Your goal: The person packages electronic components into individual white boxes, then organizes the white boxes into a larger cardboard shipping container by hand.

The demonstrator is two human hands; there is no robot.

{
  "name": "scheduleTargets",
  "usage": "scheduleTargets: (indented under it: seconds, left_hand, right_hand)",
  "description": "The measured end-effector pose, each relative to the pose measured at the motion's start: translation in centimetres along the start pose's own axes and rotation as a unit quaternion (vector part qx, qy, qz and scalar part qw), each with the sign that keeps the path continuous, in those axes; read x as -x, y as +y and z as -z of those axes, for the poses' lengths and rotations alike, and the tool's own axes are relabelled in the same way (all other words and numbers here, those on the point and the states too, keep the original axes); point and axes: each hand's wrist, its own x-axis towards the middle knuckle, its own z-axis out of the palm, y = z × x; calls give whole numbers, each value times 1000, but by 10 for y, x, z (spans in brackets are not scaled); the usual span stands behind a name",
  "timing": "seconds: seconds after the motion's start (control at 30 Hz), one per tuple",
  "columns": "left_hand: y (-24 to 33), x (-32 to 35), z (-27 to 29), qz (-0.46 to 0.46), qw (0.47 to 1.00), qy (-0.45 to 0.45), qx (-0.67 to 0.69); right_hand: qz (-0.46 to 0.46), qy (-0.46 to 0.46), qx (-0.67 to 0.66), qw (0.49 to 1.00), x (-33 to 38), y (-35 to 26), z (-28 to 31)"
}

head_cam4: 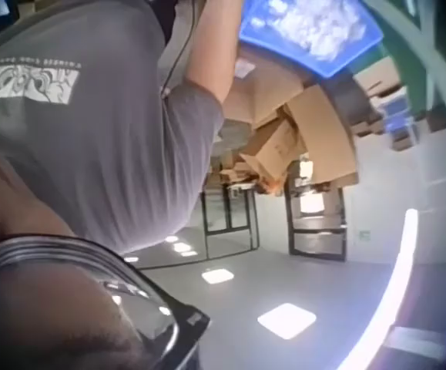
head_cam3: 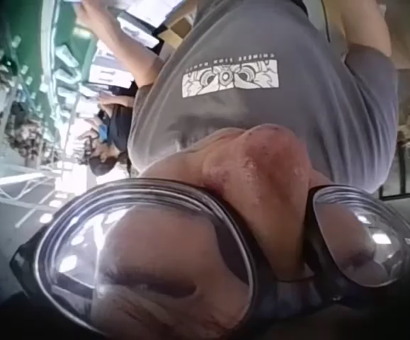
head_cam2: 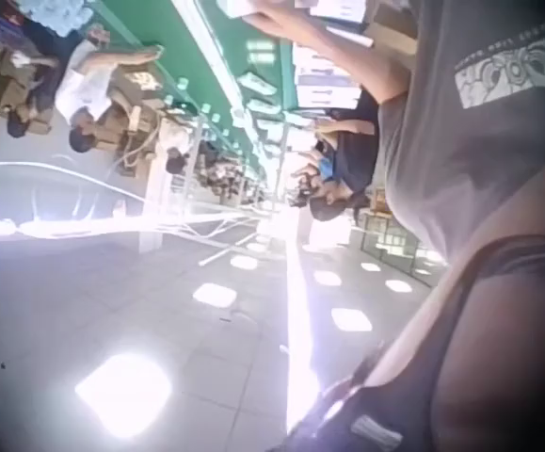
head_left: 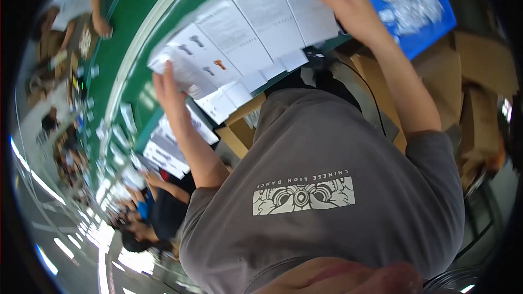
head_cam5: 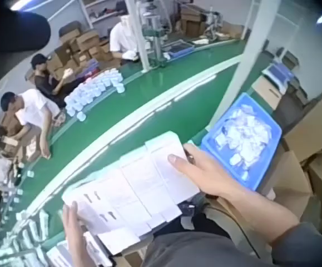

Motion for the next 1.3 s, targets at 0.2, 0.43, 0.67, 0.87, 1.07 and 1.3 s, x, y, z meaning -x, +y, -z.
scheduleTargets:
  seconds: [0.2,0.43,0.67,0.87,1.07,1.3]
  left_hand:
    - [172,45,-91,-183,939,-116,268]
    - [319,208,-266,-345,769,-441,310]
    - [326,384,-397,-437,688,-561,149]
    - [237,436,-504,-432,684,-587,31]
    - [177,424,-548,-402,715,-571,-6]
    - [156,419,-562,-325,725,-607,3]
  right_hand:
    - [118,352,-172,913,118,-38,131]
    - [60,676,-44,733,328,95,289]
    - [-119,815,-85,560,476,205,294]
    - [-209,804,-220,511,501,324,270]
    - [-220,748,-263,568,482,401,245]
    - [-229,712,-361,558,462,439,231]
